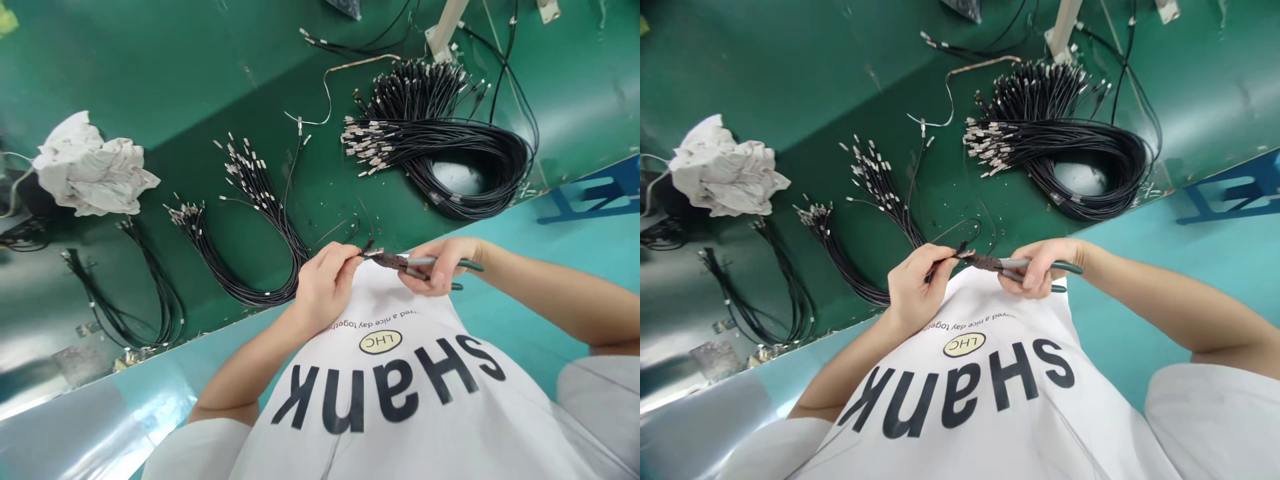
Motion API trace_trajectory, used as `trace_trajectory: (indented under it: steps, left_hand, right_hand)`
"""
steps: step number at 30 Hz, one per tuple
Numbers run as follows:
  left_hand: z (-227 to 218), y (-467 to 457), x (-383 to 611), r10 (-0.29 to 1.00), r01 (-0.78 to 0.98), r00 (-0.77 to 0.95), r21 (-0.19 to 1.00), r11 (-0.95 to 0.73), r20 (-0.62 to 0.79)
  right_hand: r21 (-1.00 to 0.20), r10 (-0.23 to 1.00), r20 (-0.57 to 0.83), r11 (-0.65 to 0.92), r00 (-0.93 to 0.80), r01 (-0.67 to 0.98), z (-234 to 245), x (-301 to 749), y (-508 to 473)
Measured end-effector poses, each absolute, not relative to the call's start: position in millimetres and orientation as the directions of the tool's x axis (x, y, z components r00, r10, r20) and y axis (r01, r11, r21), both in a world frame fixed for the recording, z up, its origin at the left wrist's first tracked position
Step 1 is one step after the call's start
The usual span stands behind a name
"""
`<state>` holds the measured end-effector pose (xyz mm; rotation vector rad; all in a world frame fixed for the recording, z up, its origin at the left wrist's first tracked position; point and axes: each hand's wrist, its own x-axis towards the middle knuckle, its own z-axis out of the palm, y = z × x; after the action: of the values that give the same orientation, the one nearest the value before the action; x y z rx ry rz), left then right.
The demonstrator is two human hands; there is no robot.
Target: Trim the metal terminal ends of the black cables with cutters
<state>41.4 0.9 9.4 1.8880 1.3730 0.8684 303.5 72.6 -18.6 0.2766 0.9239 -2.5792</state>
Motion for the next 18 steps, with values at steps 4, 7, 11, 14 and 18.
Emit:
trace_trajectory:
  steps: [4,7,11,14,18]
  left_hand:
    - [17.7,4.9,35.0,0.986,0.561,0.166,0.821,-0.106,0.014]
    - [20.0,7.7,33.1,0.987,0.507,0.126,0.862,0.018,-0.095]
    - [20.0,10.6,35.3,0.963,0.373,0.121,0.91,0.179,-0.24]
    - [21.9,11.6,38.9,0.934,0.248,0.113,0.92,0.305,-0.34]
    - [27.3,13.2,43.8,0.891,0.119,0.135,0.9,0.419,-0.433]
  right_hand:
    - [-0.811,0.165,-0.583,-0.167,-0.795,0.56,14.6,309.4,83.0]
    - [-0.684,0.476,-0.582,0.151,-0.659,0.714,39.0,310.0,72.6]
    - [-0.487,0.652,-0.412,0.433,-0.636,0.759,54.1,301.4,53.8]
    - [-0.341,0.682,-0.328,0.559,-0.653,0.755,54.5,294.7,50.3]
    - [-0.244,0.697,-0.308,0.6,-0.647,0.762,53.2,289.9,54.8]
